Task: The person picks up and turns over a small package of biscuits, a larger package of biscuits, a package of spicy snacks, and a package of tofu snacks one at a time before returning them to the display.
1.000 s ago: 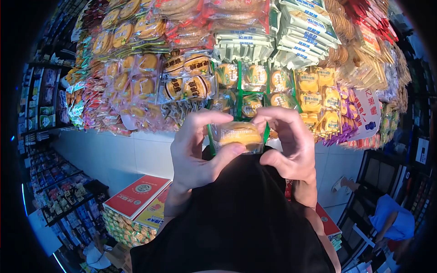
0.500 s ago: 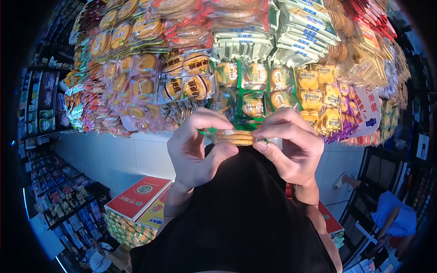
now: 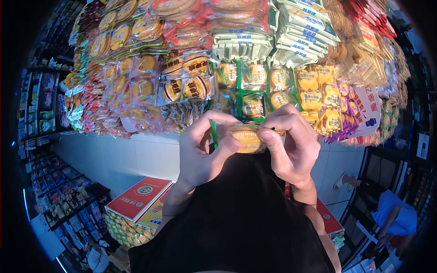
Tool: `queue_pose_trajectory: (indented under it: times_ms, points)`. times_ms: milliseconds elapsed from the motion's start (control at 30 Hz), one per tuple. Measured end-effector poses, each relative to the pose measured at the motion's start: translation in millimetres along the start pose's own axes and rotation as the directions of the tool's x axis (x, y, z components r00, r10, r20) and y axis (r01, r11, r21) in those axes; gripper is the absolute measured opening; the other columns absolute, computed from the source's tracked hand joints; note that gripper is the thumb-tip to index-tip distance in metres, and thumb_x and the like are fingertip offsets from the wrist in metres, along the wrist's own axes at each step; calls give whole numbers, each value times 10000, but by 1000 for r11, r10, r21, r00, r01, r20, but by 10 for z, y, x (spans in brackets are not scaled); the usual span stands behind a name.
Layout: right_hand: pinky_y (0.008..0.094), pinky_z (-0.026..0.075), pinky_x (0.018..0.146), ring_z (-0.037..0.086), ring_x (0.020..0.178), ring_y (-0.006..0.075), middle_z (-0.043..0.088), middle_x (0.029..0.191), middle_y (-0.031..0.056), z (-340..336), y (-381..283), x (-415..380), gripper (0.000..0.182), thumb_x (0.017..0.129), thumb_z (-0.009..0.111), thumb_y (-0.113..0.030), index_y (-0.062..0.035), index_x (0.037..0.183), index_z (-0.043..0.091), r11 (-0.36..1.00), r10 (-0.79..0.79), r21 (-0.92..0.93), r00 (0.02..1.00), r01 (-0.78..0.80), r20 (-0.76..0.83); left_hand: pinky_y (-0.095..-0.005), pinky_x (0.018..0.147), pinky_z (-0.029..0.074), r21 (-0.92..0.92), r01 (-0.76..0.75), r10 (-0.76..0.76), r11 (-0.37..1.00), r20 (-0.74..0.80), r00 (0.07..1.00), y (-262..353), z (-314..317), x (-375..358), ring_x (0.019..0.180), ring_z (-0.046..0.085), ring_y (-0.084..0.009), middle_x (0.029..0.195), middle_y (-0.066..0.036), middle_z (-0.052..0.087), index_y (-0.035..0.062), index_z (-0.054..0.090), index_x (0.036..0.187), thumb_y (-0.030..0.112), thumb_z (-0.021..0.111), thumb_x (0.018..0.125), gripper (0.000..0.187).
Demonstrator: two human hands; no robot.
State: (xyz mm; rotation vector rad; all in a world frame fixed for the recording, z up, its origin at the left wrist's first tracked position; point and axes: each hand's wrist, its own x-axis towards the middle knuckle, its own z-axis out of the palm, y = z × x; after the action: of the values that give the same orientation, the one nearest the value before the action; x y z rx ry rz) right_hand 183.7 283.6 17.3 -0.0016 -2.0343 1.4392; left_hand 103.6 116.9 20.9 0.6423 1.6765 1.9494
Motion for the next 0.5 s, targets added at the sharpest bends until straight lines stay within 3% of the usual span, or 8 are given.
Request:
queue_pose_trajectory:
  times_ms: [100,167,300,400,467,500]
  points:
    - [300,466,596,580,643,206,623,765,119,-2,31,-23,92,829,723,7,35,831,636,998,42,47,999,-41,-26,-220,689,435,21,-24,24,999,33,999,-63,-22,-13,760,546,-48,868,-10,633,-14,620,1013,198,738,907,266]
    - [291,456,590,574,636,195,619,759,115,-14,20,-39,86,843,714,4,33,830,634,983,150,105,989,-149,1,-213,684,428,50,-16,14,999,31,999,-80,-36,-23,759,542,-46,856,-9,627,-15,622,996,202,735,909,261]
    - [285,450,588,571,638,181,619,767,103,7,36,-62,79,854,706,0,29,828,637,976,178,130,984,-176,1,-206,674,416,83,14,-14,996,-4,1000,-62,-23,-26,752,532,-42,828,3,617,-13,625,949,191,714,924,224]
    - [290,442,560,555,596,179,595,704,94,-44,57,-51,139,870,725,-80,19,822,640,991,134,-6,991,-134,11,-207,674,413,30,48,-46,998,-87,995,-66,6,-24,744,523,-36,819,13,610,-6,621,949,182,686,946,199]
    - [310,430,523,527,535,191,557,630,90,-167,69,-72,229,872,751,-189,8,819,647,959,279,-119,917,-256,284,-206,673,411,-9,59,-60,998,-111,992,-81,28,-14,744,519,-33,815,18,607,-1,620,950,178,672,957,186]
    - [331,417,499,505,497,205,536,593,97,-162,87,-93,283,866,763,-263,0,834,666,962,269,-141,909,-235,320,-205,672,408,-48,70,-76,996,-134,988,-90,32,-14,744,515,-29,811,22,603,3,619,952,173,657,967,175]
